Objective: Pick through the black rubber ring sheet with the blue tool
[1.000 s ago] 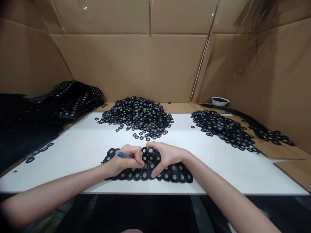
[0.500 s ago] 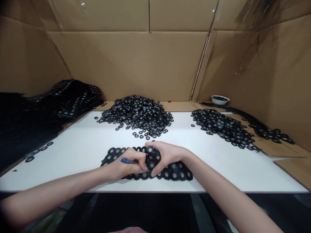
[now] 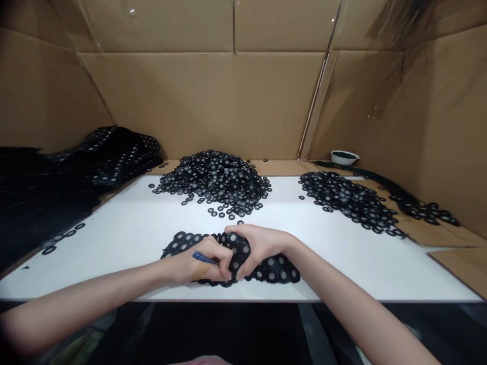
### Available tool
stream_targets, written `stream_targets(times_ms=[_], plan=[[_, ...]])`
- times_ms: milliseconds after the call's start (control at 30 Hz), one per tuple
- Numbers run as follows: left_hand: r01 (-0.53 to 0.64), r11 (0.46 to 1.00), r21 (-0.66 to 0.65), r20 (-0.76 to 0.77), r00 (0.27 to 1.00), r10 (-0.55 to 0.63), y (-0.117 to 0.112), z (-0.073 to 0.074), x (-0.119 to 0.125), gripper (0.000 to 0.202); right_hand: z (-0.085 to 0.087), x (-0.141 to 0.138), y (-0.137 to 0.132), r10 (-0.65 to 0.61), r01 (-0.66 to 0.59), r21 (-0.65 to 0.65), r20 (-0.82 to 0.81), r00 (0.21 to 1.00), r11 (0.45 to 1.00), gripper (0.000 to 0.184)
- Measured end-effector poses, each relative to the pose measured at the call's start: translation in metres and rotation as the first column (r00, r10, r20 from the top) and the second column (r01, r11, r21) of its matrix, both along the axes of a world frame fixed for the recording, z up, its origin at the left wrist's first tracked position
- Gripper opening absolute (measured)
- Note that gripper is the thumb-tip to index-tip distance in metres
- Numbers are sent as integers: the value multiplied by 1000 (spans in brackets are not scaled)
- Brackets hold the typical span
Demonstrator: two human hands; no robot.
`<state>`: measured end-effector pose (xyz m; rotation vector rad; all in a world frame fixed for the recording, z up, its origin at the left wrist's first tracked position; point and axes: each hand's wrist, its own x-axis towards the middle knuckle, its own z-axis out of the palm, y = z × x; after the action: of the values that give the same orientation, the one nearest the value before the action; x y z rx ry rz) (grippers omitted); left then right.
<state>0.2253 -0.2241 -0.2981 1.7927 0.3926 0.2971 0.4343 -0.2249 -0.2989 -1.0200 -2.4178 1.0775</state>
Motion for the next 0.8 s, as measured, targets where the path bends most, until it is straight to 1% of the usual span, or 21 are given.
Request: stream_targets(times_ms=[133,300,433,633,800], plan=[[35,999,11,4,999,-35,1,1,-1,10,2,0,0,-7,7,1,15,1000,1000,84],[27,999,-40,-2,1000,-27,2,-2,-1,11,5,0,-1,-11,11,4,41,999,1000,81],[23,998,-57,-6,1000,-23,2,-3,-2,12,7,0,-1,-9,9,5,35,999,1000,79],[-55,998,-24,34,998,56,-1,-1,-4,9,9,3,0,-25,24,17,50,998,1000,76],[-146,985,-88,27,989,149,4,-5,-3,13,10,6,0,-38,33,65,79,996,997,66]])
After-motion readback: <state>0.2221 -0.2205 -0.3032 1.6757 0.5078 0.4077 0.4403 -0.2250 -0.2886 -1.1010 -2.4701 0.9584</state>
